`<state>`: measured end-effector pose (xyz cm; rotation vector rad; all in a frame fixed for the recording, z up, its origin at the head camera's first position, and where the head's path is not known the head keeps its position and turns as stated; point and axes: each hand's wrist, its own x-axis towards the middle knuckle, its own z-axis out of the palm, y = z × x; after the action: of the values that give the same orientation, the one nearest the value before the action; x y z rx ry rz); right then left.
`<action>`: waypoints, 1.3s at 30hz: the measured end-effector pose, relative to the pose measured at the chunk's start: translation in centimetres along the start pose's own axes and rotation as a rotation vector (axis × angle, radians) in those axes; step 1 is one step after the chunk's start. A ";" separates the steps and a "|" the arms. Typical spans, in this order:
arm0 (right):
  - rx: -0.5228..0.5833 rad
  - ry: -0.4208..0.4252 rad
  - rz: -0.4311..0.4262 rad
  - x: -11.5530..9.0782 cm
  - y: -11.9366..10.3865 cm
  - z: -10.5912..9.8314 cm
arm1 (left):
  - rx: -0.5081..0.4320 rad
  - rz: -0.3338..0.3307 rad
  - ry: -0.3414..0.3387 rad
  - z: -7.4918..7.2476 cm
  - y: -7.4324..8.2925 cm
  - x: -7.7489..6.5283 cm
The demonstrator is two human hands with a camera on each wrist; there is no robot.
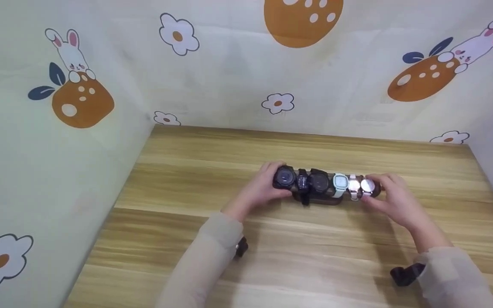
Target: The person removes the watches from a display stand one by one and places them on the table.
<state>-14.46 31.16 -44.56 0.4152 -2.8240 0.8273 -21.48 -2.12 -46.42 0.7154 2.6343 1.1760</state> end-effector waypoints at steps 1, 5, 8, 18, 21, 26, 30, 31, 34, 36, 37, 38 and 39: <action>-0.005 0.001 -0.007 0.0 0.0 0.0 | -0.007 -0.001 -0.002 0.0 0.0 0.0; -0.022 0.005 -0.028 0.2 -0.1 0.1 | -0.025 -0.009 -0.007 0.0 0.0 0.0; -0.014 0.001 -0.015 0.3 -0.1 0.2 | -0.031 -0.005 -0.009 0.0 0.0 0.0; 0.056 -0.033 0.068 0.0 0.1 -0.3 | -0.050 -0.015 -0.019 0.0 0.0 -0.1; 0.033 -0.051 0.054 0.0 0.1 -0.4 | -0.048 -0.016 -0.018 -0.1 0.0 -0.1; 0.003 -0.092 0.039 0.3 0.0 -0.4 | -0.053 -0.022 -0.023 -0.1 0.0 0.0; 0.038 -0.122 0.068 0.5 0.0 -0.5 | -0.052 -0.028 -0.027 -0.1 -0.1 0.1; 0.040 -0.125 0.077 0.6 0.0 -0.5 | -0.049 -0.027 -0.027 -0.1 -0.1 0.0; 0.042 -0.122 0.097 0.5 0.2 -0.7 | -0.043 -0.021 -0.028 -0.1 -0.1 0.0; 0.042 -0.116 0.109 0.4 0.4 -0.8 | -0.037 -0.016 -0.029 -0.1 -0.1 0.0; 0.039 -0.113 0.115 0.4 0.5 -0.9 | -0.036 -0.016 -0.030 -0.2 -0.1 0.0; 0.044 -0.112 0.121 0.3 0.6 -1.0 | -0.037 -0.018 -0.031 -0.2 -0.1 0.0; 0.048 -0.110 0.123 0.2 0.6 -1.1 | -0.037 -0.018 -0.032 -0.2 -0.1 0.0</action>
<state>-14.79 32.22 -43.92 0.3051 -2.9613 0.9249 -21.64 -2.34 -46.37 0.6964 2.5803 1.1952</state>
